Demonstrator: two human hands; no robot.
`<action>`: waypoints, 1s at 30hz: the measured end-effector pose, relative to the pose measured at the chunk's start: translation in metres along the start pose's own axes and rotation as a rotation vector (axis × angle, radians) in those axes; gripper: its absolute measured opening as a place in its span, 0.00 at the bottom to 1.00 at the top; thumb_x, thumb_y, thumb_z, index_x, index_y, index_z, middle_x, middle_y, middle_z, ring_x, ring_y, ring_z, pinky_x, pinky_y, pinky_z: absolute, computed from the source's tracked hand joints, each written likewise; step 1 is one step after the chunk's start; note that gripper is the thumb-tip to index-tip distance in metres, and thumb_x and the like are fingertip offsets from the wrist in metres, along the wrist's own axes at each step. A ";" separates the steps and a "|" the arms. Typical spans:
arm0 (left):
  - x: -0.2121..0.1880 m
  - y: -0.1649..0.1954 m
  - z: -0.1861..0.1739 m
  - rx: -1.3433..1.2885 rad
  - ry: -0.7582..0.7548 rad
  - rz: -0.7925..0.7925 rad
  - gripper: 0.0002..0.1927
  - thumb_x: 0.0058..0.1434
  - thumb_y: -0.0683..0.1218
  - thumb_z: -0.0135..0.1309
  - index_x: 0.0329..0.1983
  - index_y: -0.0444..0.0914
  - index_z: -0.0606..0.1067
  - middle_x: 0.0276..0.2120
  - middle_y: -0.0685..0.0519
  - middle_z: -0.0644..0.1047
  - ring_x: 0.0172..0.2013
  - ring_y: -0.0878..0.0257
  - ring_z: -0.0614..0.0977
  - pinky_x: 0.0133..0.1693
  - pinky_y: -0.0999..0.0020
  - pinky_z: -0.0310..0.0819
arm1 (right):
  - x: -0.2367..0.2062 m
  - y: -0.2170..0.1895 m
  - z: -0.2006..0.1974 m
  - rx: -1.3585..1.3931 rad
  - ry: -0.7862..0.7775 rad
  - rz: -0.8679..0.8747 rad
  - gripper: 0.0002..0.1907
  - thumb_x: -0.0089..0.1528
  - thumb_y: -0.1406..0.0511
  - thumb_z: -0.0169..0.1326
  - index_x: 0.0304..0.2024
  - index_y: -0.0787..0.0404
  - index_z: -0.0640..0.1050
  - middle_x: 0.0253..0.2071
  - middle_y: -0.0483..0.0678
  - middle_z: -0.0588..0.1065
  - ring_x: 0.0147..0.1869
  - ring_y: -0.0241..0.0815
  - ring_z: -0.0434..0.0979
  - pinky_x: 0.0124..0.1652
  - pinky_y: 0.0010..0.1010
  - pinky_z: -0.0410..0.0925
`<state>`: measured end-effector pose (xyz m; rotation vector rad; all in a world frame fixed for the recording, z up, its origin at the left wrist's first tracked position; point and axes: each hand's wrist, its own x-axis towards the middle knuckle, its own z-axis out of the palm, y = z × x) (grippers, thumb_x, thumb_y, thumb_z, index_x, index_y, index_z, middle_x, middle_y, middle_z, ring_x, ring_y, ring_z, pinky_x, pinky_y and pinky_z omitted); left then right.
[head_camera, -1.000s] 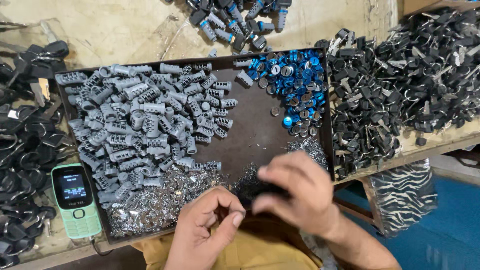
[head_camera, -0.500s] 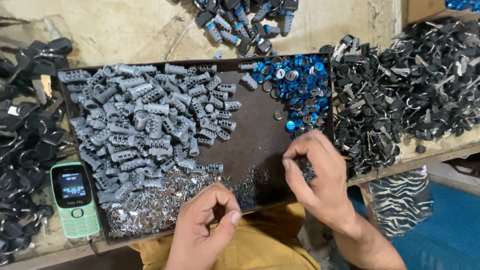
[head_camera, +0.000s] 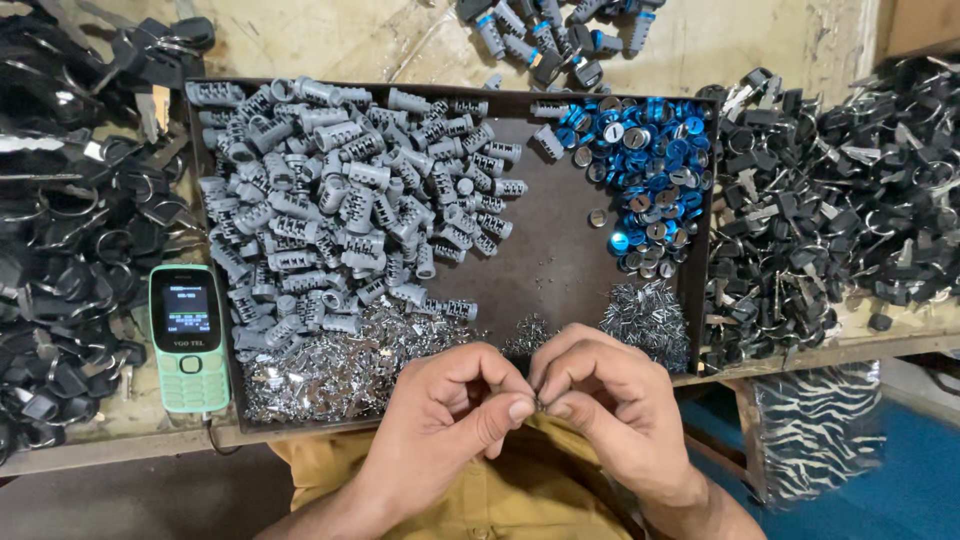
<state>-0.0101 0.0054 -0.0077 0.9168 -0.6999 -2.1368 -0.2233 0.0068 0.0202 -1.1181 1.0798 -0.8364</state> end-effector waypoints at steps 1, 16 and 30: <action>0.000 0.000 0.000 -0.010 -0.003 -0.006 0.09 0.66 0.45 0.60 0.38 0.34 0.76 0.25 0.59 0.74 0.23 0.74 0.73 0.25 0.78 0.65 | 0.000 0.000 -0.001 0.004 -0.012 0.003 0.02 0.63 0.73 0.58 0.36 0.68 0.78 0.41 0.53 0.76 0.42 0.38 0.76 0.42 0.27 0.69; 0.001 -0.005 0.003 0.389 0.129 0.150 0.03 0.64 0.37 0.56 0.35 0.34 0.72 0.29 0.59 0.69 0.28 0.75 0.66 0.29 0.78 0.61 | 0.015 -0.028 -0.027 -0.819 0.219 -0.176 0.11 0.54 0.71 0.64 0.40 0.62 0.81 0.41 0.49 0.75 0.43 0.39 0.78 0.41 0.29 0.71; 0.001 -0.011 -0.005 0.299 0.119 0.086 0.03 0.64 0.37 0.54 0.35 0.35 0.72 0.29 0.60 0.69 0.28 0.75 0.64 0.29 0.78 0.58 | 0.026 -0.015 -0.047 -1.324 0.129 -0.325 0.09 0.54 0.73 0.61 0.35 0.54 0.81 0.33 0.43 0.70 0.38 0.46 0.68 0.39 0.40 0.57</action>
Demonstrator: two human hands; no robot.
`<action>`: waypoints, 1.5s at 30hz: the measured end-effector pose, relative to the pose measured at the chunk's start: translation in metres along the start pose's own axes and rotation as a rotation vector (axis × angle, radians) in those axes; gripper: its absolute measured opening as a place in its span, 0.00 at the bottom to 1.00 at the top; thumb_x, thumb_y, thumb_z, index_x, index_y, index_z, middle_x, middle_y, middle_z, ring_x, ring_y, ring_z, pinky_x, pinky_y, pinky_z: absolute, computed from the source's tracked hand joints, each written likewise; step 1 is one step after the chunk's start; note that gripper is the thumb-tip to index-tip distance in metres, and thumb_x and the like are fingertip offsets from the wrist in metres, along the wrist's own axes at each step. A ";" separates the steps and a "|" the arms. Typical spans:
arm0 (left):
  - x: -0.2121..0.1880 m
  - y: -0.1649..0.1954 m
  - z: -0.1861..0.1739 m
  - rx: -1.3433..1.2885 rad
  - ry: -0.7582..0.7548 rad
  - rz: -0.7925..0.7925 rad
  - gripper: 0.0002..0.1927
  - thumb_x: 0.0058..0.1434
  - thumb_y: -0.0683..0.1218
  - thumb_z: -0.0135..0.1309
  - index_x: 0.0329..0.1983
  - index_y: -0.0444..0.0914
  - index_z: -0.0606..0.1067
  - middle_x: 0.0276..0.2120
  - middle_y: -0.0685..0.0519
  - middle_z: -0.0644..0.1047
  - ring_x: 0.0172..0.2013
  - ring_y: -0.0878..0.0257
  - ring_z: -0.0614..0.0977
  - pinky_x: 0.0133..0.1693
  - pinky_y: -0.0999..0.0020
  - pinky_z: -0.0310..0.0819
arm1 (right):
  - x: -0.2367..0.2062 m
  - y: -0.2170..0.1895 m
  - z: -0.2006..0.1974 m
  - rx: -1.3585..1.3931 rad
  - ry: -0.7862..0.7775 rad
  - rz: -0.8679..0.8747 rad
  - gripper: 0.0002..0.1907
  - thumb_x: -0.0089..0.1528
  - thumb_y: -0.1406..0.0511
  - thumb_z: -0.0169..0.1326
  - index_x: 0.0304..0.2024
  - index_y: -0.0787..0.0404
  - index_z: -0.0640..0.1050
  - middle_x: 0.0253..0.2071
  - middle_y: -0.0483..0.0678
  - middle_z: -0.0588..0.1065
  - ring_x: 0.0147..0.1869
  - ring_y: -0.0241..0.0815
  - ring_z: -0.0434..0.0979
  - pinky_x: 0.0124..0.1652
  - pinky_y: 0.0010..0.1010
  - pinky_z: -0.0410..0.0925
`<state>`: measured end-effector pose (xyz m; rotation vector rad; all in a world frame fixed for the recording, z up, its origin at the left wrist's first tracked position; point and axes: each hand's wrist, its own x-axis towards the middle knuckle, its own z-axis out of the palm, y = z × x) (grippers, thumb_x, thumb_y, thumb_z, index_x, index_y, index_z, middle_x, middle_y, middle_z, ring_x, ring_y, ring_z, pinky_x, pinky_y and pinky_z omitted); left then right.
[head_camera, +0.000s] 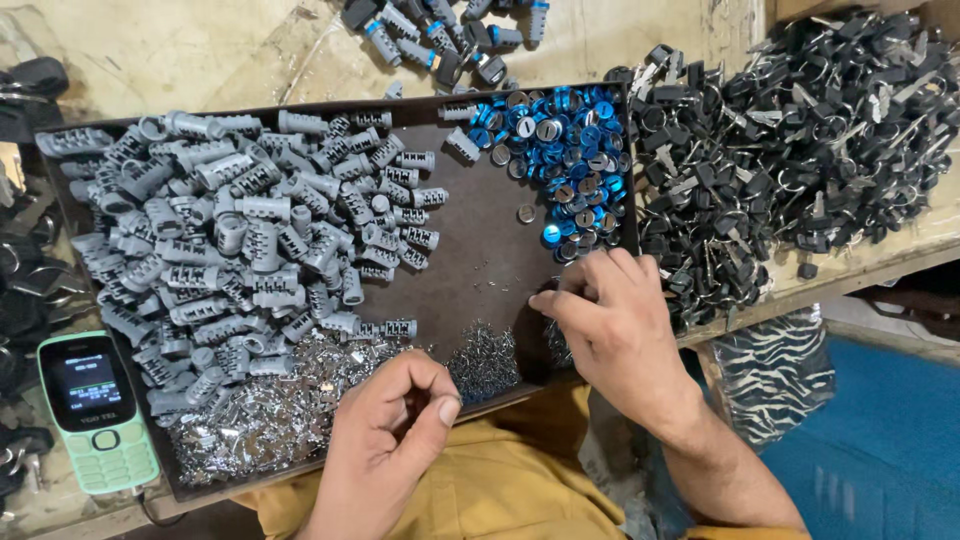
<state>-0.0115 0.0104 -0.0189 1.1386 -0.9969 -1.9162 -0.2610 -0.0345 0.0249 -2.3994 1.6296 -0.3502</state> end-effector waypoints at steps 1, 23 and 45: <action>0.000 0.000 0.000 -0.005 0.003 0.005 0.03 0.63 0.37 0.54 0.35 0.35 0.72 0.29 0.60 0.69 0.28 0.74 0.64 0.29 0.78 0.58 | 0.002 0.000 0.001 0.023 0.005 -0.004 0.06 0.56 0.71 0.62 0.32 0.55 0.79 0.33 0.43 0.70 0.38 0.45 0.68 0.39 0.40 0.56; -0.002 0.003 0.009 -0.281 -0.011 -0.023 0.03 0.68 0.40 0.54 0.39 0.36 0.72 0.30 0.59 0.70 0.29 0.73 0.66 0.30 0.77 0.60 | 0.016 -0.033 -0.010 0.546 0.000 -0.088 0.10 0.56 0.72 0.61 0.38 0.59 0.74 0.40 0.45 0.74 0.43 0.43 0.75 0.44 0.32 0.67; -0.010 -0.001 0.015 -0.590 0.011 -0.025 0.05 0.70 0.43 0.52 0.43 0.36 0.71 0.32 0.58 0.73 0.28 0.73 0.70 0.30 0.77 0.63 | -0.017 -0.081 0.031 0.951 0.245 0.124 0.07 0.60 0.74 0.60 0.39 0.65 0.75 0.41 0.51 0.76 0.41 0.39 0.76 0.42 0.28 0.70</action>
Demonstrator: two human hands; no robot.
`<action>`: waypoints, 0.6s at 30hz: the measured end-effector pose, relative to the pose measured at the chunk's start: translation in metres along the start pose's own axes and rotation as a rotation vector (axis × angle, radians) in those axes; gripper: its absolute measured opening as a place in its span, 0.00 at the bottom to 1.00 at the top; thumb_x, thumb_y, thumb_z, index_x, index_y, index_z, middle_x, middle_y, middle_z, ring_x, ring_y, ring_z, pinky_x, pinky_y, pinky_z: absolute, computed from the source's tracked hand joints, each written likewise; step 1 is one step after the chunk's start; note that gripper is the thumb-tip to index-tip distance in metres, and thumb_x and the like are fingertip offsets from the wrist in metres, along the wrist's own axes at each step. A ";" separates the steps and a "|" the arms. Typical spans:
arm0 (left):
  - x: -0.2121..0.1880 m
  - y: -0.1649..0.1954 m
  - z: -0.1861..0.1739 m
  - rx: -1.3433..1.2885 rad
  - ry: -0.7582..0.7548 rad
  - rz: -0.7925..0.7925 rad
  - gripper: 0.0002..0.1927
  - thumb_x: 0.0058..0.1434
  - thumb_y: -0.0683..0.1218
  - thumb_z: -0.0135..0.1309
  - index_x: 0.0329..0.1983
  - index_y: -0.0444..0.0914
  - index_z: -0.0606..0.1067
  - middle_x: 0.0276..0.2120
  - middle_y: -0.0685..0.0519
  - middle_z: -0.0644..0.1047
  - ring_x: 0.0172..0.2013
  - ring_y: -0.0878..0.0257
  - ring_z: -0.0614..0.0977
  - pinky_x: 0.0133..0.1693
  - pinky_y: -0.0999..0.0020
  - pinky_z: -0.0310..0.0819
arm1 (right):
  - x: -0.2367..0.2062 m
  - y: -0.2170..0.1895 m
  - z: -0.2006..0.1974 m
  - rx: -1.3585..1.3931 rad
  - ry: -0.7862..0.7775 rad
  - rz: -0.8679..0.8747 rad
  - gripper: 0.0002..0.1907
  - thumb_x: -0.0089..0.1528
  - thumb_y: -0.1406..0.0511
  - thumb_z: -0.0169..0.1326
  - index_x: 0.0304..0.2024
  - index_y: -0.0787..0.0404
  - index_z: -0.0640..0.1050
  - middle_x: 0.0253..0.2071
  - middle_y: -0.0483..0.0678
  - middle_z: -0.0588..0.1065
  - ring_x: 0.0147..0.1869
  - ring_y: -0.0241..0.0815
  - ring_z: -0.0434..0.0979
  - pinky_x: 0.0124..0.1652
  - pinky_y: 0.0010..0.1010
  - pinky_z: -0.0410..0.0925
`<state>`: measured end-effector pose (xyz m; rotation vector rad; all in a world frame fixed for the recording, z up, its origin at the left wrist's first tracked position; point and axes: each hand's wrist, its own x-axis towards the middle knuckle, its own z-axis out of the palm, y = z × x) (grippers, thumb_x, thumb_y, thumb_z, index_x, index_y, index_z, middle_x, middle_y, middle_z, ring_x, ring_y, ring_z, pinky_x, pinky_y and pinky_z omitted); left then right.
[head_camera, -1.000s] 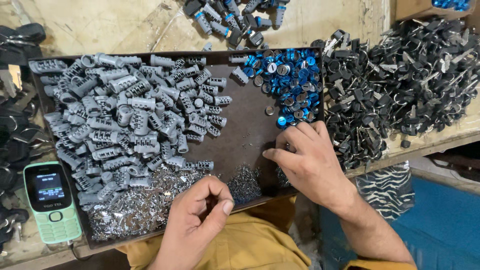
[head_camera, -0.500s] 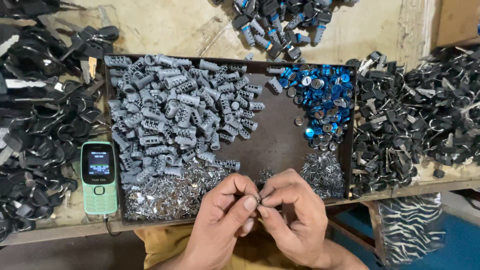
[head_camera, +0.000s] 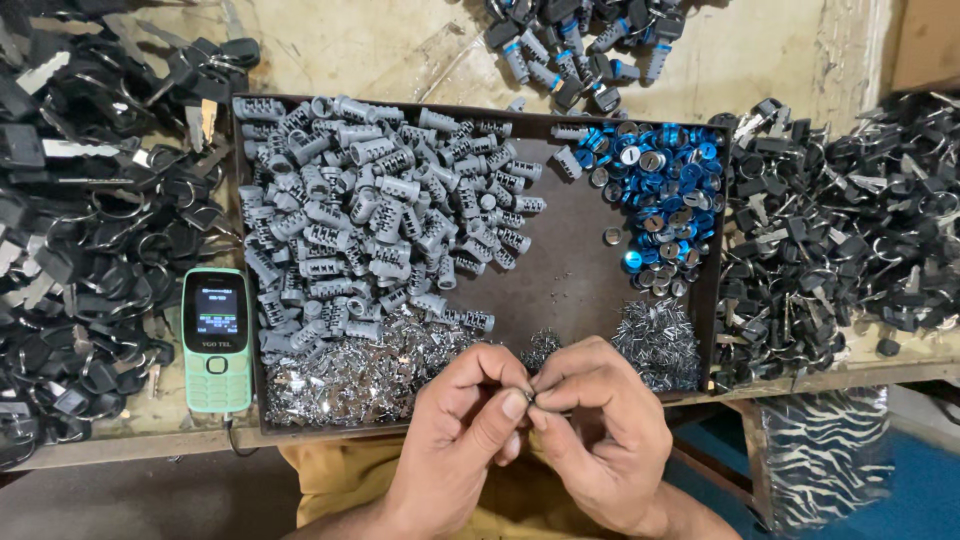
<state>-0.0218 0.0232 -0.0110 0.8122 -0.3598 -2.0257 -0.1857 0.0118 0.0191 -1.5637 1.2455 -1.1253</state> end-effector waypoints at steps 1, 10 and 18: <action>0.000 0.001 -0.001 0.013 0.005 0.000 0.04 0.70 0.42 0.52 0.43 0.36 0.71 0.32 0.58 0.73 0.28 0.74 0.70 0.30 0.78 0.63 | -0.001 0.001 -0.001 -0.011 -0.020 -0.020 0.07 0.60 0.74 0.61 0.38 0.65 0.75 0.41 0.51 0.77 0.42 0.39 0.77 0.43 0.28 0.71; 0.011 0.020 -0.015 0.253 -0.060 -0.073 0.02 0.68 0.39 0.53 0.39 0.36 0.72 0.27 0.60 0.71 0.26 0.74 0.69 0.28 0.77 0.63 | 0.011 0.014 -0.010 0.321 -0.084 0.392 0.08 0.55 0.79 0.63 0.36 0.70 0.78 0.41 0.54 0.78 0.42 0.38 0.78 0.41 0.27 0.73; 0.008 0.023 -0.022 0.141 0.052 -0.004 0.04 0.68 0.42 0.53 0.40 0.36 0.71 0.27 0.60 0.70 0.27 0.73 0.69 0.29 0.77 0.63 | 0.110 0.008 -0.016 -0.661 -0.222 -0.033 0.16 0.54 0.68 0.68 0.43 0.62 0.78 0.39 0.48 0.76 0.38 0.43 0.77 0.37 0.31 0.69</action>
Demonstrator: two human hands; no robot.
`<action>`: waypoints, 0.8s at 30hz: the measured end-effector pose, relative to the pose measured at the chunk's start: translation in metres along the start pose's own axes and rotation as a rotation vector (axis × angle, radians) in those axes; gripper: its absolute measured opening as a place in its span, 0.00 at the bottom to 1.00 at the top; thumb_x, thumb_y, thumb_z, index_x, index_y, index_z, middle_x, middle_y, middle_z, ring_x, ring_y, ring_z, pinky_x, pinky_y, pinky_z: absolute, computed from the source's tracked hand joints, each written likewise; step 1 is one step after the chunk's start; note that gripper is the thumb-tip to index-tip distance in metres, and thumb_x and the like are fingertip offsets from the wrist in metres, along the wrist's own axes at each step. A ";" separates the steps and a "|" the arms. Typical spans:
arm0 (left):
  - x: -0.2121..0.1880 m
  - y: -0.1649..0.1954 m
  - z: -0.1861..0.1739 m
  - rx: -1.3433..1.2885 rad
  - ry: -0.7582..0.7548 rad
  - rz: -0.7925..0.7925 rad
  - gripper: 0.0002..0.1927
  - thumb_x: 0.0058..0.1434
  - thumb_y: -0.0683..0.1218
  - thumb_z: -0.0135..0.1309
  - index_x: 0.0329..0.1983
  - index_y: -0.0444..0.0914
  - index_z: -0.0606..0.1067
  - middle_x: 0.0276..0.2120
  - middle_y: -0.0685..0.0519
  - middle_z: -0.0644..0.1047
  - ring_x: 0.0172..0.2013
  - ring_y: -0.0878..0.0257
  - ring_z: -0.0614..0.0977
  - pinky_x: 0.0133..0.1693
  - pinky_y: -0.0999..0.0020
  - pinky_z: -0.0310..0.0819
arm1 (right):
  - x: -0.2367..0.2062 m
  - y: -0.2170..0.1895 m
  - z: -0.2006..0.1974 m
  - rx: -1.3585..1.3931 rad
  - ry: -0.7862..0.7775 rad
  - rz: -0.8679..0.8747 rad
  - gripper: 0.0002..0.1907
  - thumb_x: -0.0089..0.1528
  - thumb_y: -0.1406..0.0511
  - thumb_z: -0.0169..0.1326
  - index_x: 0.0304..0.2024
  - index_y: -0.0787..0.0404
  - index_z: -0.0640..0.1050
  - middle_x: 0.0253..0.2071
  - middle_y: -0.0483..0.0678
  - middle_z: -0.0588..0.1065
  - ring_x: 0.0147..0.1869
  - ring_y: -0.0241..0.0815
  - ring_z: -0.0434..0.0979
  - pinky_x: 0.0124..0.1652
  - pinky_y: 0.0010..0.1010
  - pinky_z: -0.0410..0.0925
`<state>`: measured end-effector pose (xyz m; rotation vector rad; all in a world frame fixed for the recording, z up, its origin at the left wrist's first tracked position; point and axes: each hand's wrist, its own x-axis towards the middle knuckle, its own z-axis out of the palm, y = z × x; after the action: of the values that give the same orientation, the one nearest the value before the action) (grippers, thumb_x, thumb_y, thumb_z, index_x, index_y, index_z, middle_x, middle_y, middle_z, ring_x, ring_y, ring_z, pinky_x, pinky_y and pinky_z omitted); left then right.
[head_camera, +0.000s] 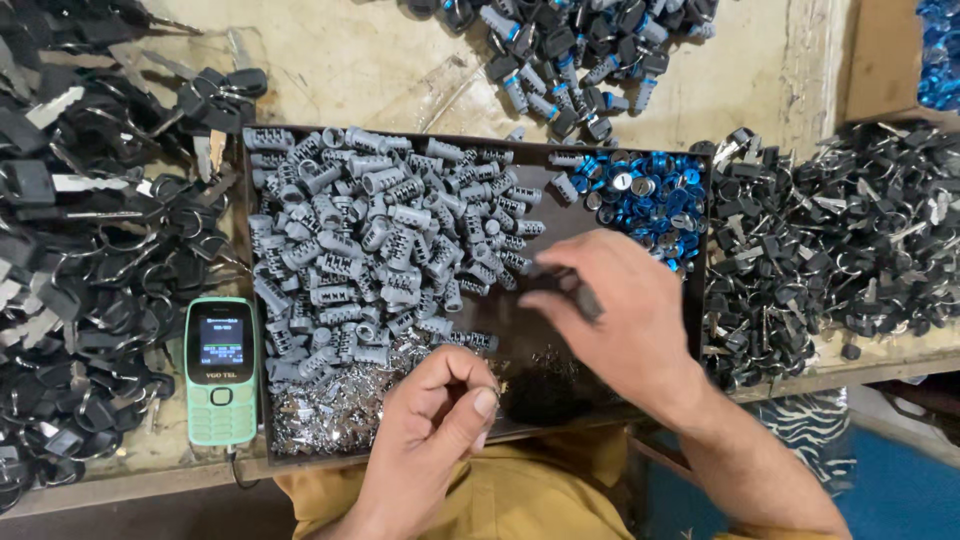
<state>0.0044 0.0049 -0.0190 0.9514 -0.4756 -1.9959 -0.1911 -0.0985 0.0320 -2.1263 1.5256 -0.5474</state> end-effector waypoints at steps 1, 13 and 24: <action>-0.001 0.001 -0.002 0.022 0.008 0.013 0.05 0.69 0.43 0.53 0.40 0.36 0.71 0.27 0.60 0.70 0.27 0.73 0.69 0.30 0.77 0.63 | 0.005 -0.003 0.008 -0.105 -0.020 -0.132 0.17 0.53 0.67 0.68 0.43 0.62 0.77 0.39 0.50 0.75 0.40 0.49 0.76 0.38 0.36 0.69; 0.001 0.008 -0.004 0.061 -0.024 0.013 0.05 0.68 0.42 0.55 0.38 0.36 0.71 0.25 0.60 0.68 0.25 0.74 0.68 0.27 0.77 0.62 | -0.012 -0.025 0.001 0.026 0.006 -0.157 0.17 0.52 0.75 0.61 0.44 0.61 0.75 0.46 0.53 0.75 0.46 0.49 0.79 0.42 0.33 0.71; 0.002 0.007 0.001 -0.121 -0.129 -0.080 0.09 0.67 0.45 0.59 0.37 0.35 0.72 0.23 0.59 0.69 0.22 0.73 0.67 0.24 0.77 0.56 | -0.076 -0.014 0.020 0.623 -0.007 0.055 0.20 0.54 0.81 0.57 0.47 0.64 0.81 0.45 0.54 0.80 0.45 0.41 0.83 0.41 0.24 0.72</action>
<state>0.0066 -0.0004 -0.0144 0.7811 -0.3879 -2.1417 -0.1916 -0.0194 0.0199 -1.5981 1.1970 -0.8610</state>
